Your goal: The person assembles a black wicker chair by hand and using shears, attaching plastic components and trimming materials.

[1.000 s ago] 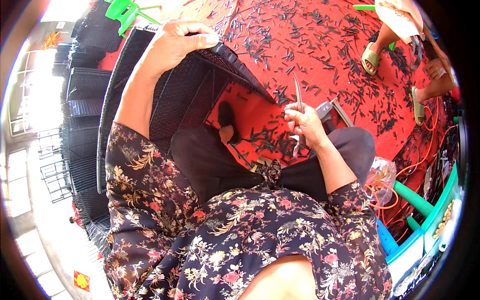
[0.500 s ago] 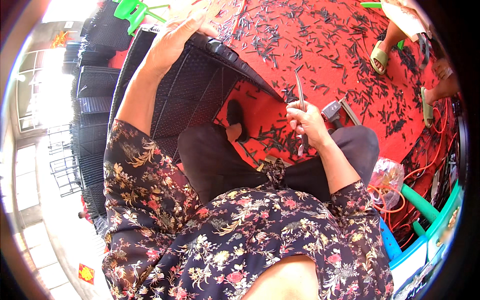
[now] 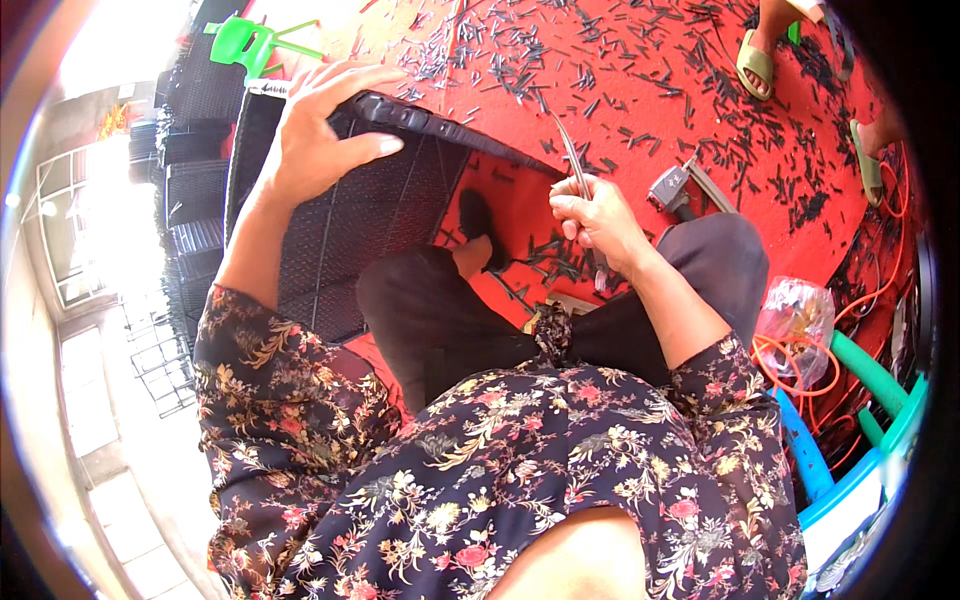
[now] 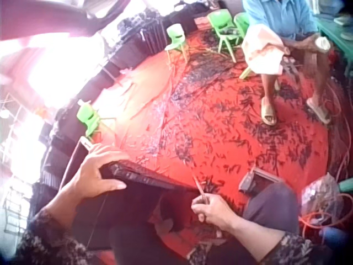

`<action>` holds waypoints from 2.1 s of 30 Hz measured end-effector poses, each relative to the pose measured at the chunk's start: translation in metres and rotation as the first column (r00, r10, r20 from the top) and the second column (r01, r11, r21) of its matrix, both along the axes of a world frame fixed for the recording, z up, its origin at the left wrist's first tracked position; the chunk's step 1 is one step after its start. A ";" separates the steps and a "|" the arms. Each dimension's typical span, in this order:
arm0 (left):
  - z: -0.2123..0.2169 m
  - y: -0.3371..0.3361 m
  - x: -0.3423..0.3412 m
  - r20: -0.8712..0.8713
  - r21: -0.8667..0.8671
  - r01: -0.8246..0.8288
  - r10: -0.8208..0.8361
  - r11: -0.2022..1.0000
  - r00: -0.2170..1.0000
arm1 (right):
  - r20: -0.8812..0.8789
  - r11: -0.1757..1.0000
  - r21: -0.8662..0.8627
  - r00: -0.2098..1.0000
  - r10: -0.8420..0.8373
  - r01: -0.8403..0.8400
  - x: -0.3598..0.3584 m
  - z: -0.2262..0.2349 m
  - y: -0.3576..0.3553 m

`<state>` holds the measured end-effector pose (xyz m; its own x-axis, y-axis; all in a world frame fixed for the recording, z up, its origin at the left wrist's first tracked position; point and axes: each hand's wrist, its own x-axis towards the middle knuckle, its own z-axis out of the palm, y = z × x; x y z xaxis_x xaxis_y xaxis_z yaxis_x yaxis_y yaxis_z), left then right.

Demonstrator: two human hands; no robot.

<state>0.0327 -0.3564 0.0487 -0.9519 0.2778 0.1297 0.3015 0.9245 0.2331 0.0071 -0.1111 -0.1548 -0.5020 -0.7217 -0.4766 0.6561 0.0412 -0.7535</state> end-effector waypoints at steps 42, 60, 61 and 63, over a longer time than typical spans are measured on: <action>-0.005 0.025 0.154 0.105 0.020 -0.193 0.190 0.981 0.976 | -0.038 0.978 -0.066 0.980 0.198 -0.200 0.044 0.020 -0.029; -0.014 0.040 0.174 -0.109 -0.076 -0.285 0.276 0.956 0.955 | -0.068 0.972 -0.099 0.976 0.207 -0.213 0.055 0.031 -0.035; -0.014 0.041 0.174 -0.112 -0.077 -0.290 0.281 0.954 0.953 | -0.065 0.972 -0.099 0.976 0.208 -0.214 0.056 0.032 -0.035; -0.015 0.042 0.173 -0.124 -0.079 -0.294 0.283 0.953 0.951 | -0.066 0.973 -0.098 0.977 0.204 -0.210 0.055 0.033 -0.035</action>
